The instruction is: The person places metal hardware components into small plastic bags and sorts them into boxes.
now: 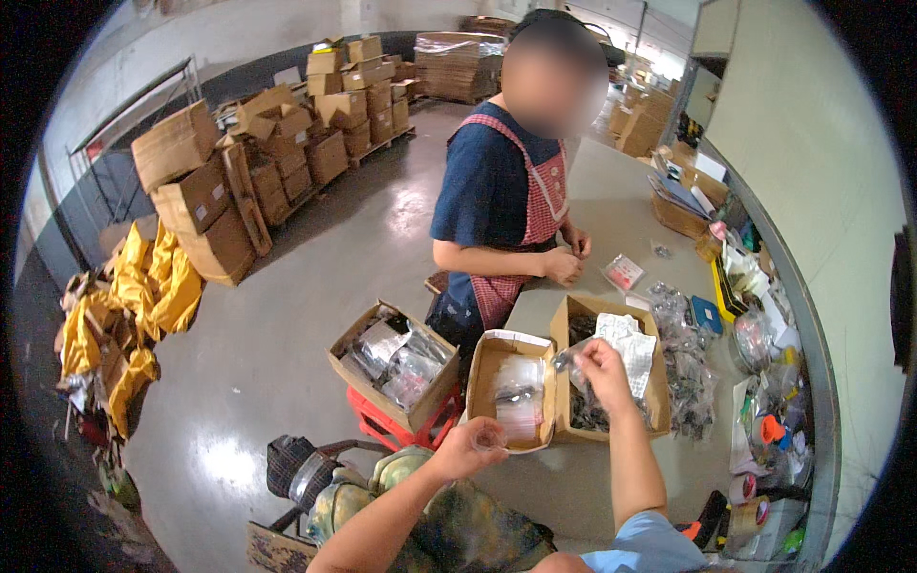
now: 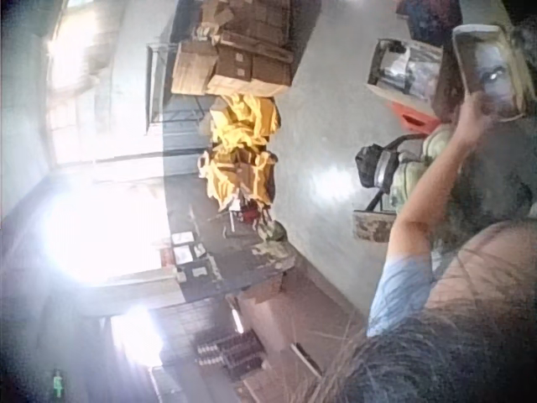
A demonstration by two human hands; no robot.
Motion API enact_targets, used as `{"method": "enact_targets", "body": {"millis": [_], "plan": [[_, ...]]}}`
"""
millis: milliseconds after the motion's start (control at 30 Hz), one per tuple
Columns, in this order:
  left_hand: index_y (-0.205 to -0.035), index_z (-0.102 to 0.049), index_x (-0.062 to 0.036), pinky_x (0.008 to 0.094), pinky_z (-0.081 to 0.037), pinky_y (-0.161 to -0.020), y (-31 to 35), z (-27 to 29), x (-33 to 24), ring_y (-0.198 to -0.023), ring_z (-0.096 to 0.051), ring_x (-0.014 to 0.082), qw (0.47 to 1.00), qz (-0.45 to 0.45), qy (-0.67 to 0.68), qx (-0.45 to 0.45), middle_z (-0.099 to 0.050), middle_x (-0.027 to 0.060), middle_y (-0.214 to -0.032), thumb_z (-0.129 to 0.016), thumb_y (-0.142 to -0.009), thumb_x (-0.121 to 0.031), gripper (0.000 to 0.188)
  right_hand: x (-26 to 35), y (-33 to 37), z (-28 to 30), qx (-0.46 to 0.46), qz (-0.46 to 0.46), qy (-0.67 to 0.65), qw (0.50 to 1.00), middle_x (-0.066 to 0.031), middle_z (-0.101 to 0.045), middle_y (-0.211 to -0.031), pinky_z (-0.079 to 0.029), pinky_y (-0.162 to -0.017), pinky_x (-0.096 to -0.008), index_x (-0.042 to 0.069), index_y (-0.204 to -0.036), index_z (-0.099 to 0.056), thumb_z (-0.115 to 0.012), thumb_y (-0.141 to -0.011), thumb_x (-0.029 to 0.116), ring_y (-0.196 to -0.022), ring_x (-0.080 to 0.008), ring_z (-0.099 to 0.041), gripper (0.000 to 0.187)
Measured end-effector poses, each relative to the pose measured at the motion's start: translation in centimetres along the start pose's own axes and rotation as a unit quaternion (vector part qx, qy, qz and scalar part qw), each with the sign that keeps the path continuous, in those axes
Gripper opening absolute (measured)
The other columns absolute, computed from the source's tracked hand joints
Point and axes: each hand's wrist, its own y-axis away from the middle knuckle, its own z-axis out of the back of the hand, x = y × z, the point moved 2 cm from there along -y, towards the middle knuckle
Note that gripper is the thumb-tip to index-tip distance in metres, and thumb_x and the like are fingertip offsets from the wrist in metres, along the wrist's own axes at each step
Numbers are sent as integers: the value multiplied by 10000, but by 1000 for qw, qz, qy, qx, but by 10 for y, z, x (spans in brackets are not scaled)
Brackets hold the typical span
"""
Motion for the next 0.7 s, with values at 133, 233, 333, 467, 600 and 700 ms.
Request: {"method": "enact_targets", "body": {"millis": [133, 233, 333, 467, 600, 700], "plan": [[-1103, -543, -14, 280, -460, -822, 10, -8, 9, -908, -568, 130, 964, 55, 245, 91, -616, 34, -1004, -718, -756, -64, 392, 34, 49, -68, 220, -64, -86, 970, -36, -618, -864, -484, -656, -228, 61, -882, -503, -584, -862, 30, -766, -87, -569, 89], [-1174, -522, -19, 270, -440, -843, 10, -11, 8, -953, -544, 112, 941, 45, 306, 139, -598, 17, -1041, -718, -763, -82, 459, 44, 63, -94, 377, -4, 34, 925, -46, -631, -865, -471, -675, -248, 48, -887, -570, -619, -830, 41, -793, -95, -575, 75], [-1201, -499, -26, 265, -441, -812, 21, -5, -13, -923, -540, 116, 957, 67, 229, 165, -589, 11, -1010, -706, -793, -176, 481, 51, 66, -100, 444, -34, 118, 887, -54, -639, -831, -468, -712, -295, 30, -888, -641, -647, -783, 58, -787, -151, -600, 109], [-1036, -542, -44, 239, -419, -634, 15, -16, -2, -717, -518, 83, 939, -6, 312, 145, -551, -1, -841, -708, -790, -250, 361, 79, 71, -105, 443, 92, 244, 857, -94, -656, -888, -480, -753, -329, 23, -854, -664, -671, -766, 131, -824, -203, -621, 139], [-1202, -444, -21, 302, -459, -772, 10, -22, -3, -932, -518, 132, 908, 30, 364, 204, -532, 30, -1025, -728, -771, -249, 564, 73, 63, -92, 328, 115, 175, 921, -78, -542, -979, -433, -841, -315, 38, -972, -632, -634, -794, 82, -940, -187, -537, 183], [-1177, -420, -28, 307, -470, -720, 20, -23, -6, -891, -522, 140, 887, 10, 418, 196, -509, 26, -951, -746, -756, -209, 563, 81, 66, -99, 321, 116, 118, 933, -65, -456, -1062, -414, -885, -314, 21, -1075, -559, -621, -793, 34, -978, -178, -514, 289]]}}
